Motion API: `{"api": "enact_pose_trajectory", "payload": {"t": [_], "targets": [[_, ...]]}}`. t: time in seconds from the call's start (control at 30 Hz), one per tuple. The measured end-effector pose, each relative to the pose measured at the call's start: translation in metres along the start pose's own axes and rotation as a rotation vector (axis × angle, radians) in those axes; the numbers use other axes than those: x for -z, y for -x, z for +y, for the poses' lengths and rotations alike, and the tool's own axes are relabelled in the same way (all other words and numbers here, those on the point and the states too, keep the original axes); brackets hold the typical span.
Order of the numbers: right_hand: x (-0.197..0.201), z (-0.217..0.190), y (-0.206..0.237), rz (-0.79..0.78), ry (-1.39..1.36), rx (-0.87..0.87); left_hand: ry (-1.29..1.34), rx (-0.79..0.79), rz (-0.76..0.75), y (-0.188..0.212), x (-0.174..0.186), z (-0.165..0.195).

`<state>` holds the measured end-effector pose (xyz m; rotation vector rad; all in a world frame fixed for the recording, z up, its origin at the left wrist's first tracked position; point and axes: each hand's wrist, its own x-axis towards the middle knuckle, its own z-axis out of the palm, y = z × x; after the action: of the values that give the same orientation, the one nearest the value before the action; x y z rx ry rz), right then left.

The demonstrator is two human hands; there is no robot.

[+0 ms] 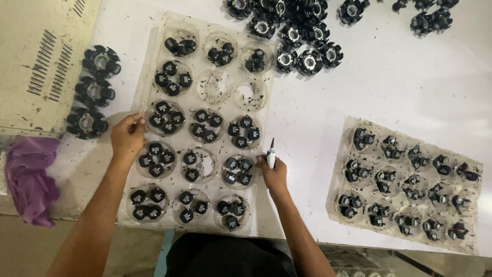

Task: The person picks up black plastic plug components from a plastic tray one at a time and squeezes adhesive from a tube onto each component, then places it back in the tray. Around 55-65 seconds they pause to wipe the tube nozzle with a cloth before resuming applying adhesive to more components.

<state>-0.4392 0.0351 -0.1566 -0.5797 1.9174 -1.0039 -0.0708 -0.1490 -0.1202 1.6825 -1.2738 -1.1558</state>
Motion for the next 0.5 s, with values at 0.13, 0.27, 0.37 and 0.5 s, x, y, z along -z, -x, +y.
{"api": "enact_pose_trajectory", "payload": {"t": [0.13,0.27,0.37,0.5], "targets": [[0.0014,-0.0039,0.0007,-0.047,-0.004,0.0,0.012,0.029,-0.01,-0.0039,-0.0008,-0.0022],[0.0026,-0.0079,0.004,-0.073,-0.006,0.03,0.015,0.021,-0.002,-0.0069,-0.0017,-0.0046],[0.0026,-0.0093,0.006,-0.059,-0.014,0.024,0.001,0.053,0.012,-0.0062,-0.0018,-0.0048],[0.0009,-0.0082,0.0056,-0.083,-0.071,0.053,0.041,0.086,0.013,-0.0058,-0.002,-0.0047]]}}
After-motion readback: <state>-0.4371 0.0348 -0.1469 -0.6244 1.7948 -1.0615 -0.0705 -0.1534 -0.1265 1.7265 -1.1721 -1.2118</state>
